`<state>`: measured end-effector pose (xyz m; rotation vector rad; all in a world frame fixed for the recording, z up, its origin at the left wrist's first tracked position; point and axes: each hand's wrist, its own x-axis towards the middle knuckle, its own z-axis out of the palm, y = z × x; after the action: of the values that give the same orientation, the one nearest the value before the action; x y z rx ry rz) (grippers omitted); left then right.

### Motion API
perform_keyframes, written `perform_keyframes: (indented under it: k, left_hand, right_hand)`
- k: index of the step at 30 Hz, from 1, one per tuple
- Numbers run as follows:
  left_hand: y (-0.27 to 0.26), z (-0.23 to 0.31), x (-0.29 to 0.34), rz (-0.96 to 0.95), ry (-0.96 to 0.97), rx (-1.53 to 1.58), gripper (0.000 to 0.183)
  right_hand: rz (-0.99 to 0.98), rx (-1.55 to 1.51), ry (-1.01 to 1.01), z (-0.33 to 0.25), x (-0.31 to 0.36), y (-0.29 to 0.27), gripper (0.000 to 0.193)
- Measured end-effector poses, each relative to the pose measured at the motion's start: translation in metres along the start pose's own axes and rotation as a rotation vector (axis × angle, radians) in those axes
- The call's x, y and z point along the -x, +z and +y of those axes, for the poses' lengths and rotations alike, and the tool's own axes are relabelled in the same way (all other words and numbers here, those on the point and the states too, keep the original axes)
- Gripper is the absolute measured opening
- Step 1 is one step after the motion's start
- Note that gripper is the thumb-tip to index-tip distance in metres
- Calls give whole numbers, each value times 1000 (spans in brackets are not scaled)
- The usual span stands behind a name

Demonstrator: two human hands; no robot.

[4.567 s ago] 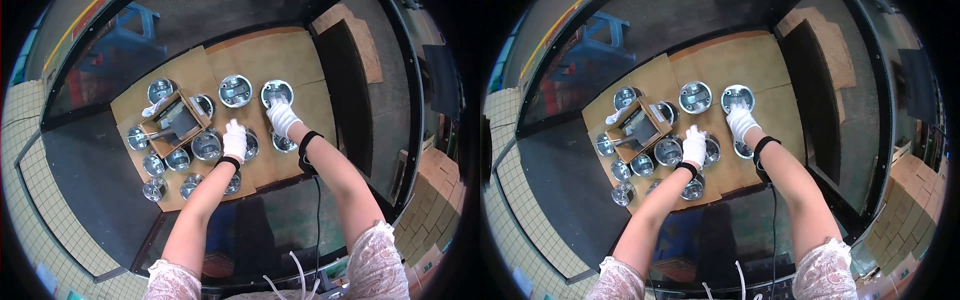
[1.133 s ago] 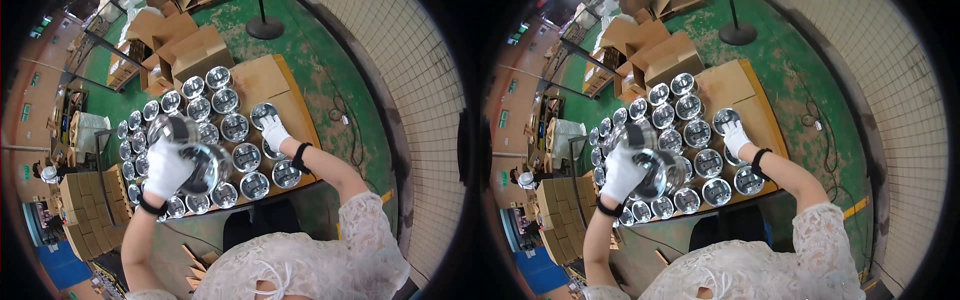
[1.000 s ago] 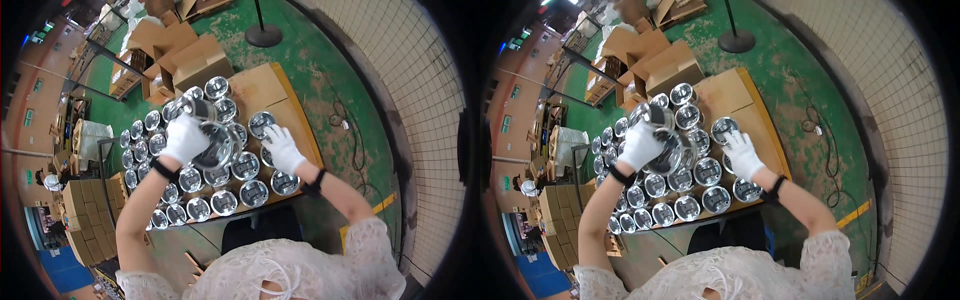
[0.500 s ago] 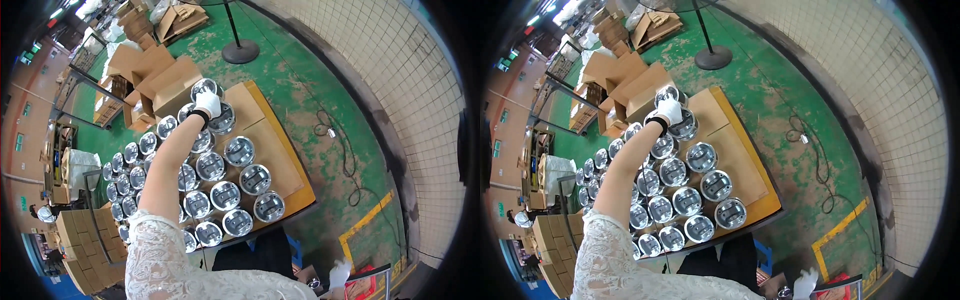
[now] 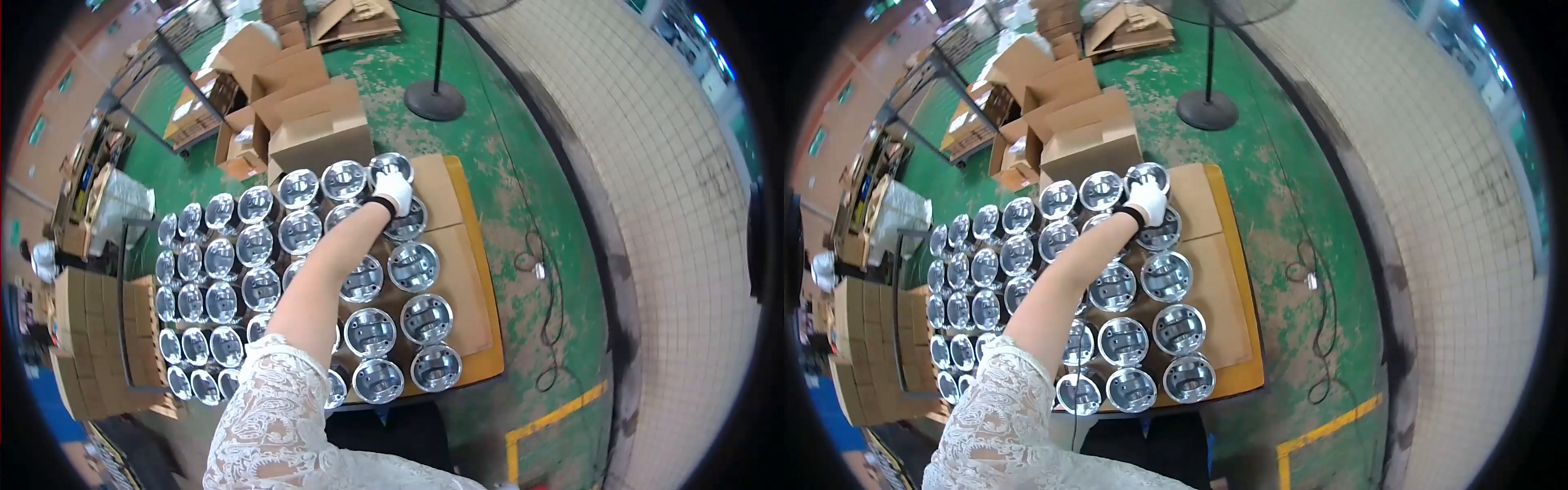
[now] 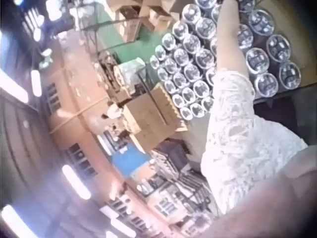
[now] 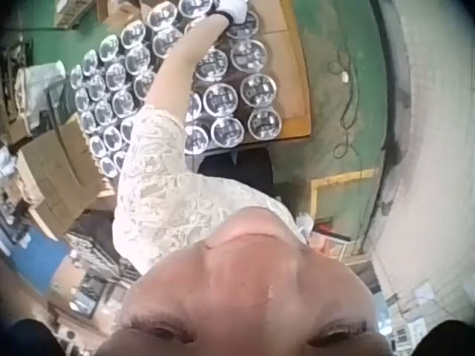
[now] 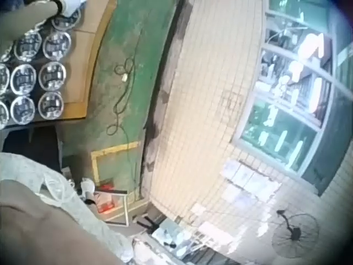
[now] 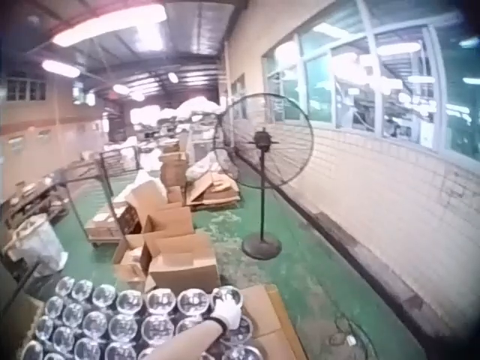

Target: Inspecting metal engine pistons and sorting them into bins on a fabrication floor.

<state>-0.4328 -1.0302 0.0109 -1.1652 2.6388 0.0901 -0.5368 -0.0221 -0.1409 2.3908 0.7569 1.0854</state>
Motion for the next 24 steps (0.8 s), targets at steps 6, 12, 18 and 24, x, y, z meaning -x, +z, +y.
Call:
perform_keyframes:
  k: [6, 12, 18, 24]
  left_hand:
    - [4, -16, 15, 66, -82, 46, 38]
    - [-52, 8, 162, 238, 165, 415, 48]
    - [-109, 34, 487, 229, 123, 1112, 29]
    - [-89, 101, 665, 287, -772, 1388, 32]
  right_hand:
    - [759, -273, -2622, 132, 127, -89, 21]
    - [894, -554, -3345, 420, 163, -111, 32]
    - [568, 74, -4046, 636, 165, -81, 43]
    - [-276, 1559, -3189, 714, 123, -26, 32]
